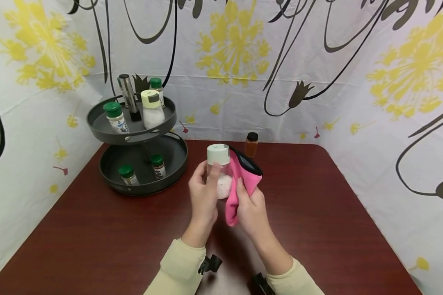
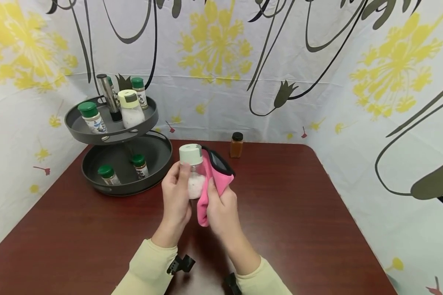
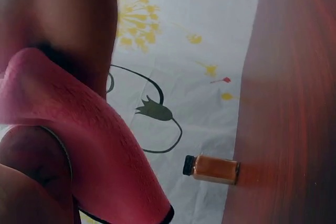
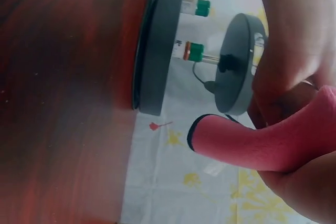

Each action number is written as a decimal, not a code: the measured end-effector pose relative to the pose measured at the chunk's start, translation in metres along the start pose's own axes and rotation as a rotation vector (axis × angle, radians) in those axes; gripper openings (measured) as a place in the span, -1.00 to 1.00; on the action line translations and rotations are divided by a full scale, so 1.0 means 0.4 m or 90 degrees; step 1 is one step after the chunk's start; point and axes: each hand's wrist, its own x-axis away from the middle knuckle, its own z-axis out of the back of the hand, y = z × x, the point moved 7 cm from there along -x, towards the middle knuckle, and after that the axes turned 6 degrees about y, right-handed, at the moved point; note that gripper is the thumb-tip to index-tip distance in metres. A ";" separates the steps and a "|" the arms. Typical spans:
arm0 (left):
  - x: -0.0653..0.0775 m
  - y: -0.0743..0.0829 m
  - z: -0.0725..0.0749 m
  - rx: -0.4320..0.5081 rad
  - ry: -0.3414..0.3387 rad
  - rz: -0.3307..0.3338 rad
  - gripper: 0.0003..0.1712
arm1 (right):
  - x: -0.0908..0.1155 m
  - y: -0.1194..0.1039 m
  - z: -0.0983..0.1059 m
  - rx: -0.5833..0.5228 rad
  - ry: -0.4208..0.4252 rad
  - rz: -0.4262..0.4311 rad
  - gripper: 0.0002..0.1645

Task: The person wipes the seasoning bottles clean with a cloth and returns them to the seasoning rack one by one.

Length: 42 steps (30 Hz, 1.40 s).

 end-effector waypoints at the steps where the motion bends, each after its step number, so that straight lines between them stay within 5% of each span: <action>1: 0.001 0.000 -0.001 -0.004 -0.009 -0.002 -0.59 | 0.001 -0.003 0.005 0.000 0.003 0.000 -0.59; 5: 0.002 0.017 0.003 -0.045 -0.018 -0.049 -0.63 | 0.005 -0.020 0.028 -0.014 0.021 0.004 -0.61; 11: -0.005 0.057 0.024 -0.106 0.031 -0.144 -0.64 | 0.013 -0.030 0.049 -0.118 0.057 -0.013 -0.61; 19: -0.001 0.054 0.002 0.162 -0.029 -0.092 -0.63 | 0.026 0.005 0.022 -0.301 0.046 -0.128 -0.58; 23: 0.011 0.048 -0.019 0.266 -0.058 -0.058 -0.58 | 0.039 0.009 0.002 -0.374 0.056 -0.131 -0.51; 28: 0.026 0.045 -0.037 0.268 -0.061 -0.055 -0.63 | 0.061 0.004 -0.022 -0.392 0.060 -0.088 -0.48; 33: 0.012 0.058 -0.034 0.282 -0.049 -0.081 -0.69 | 0.076 -0.005 -0.010 -0.357 0.029 -0.104 -0.54; 42: 0.052 0.049 -0.050 0.287 -0.072 -0.053 -0.68 | 0.034 -0.006 0.032 -0.337 0.102 -0.053 -0.55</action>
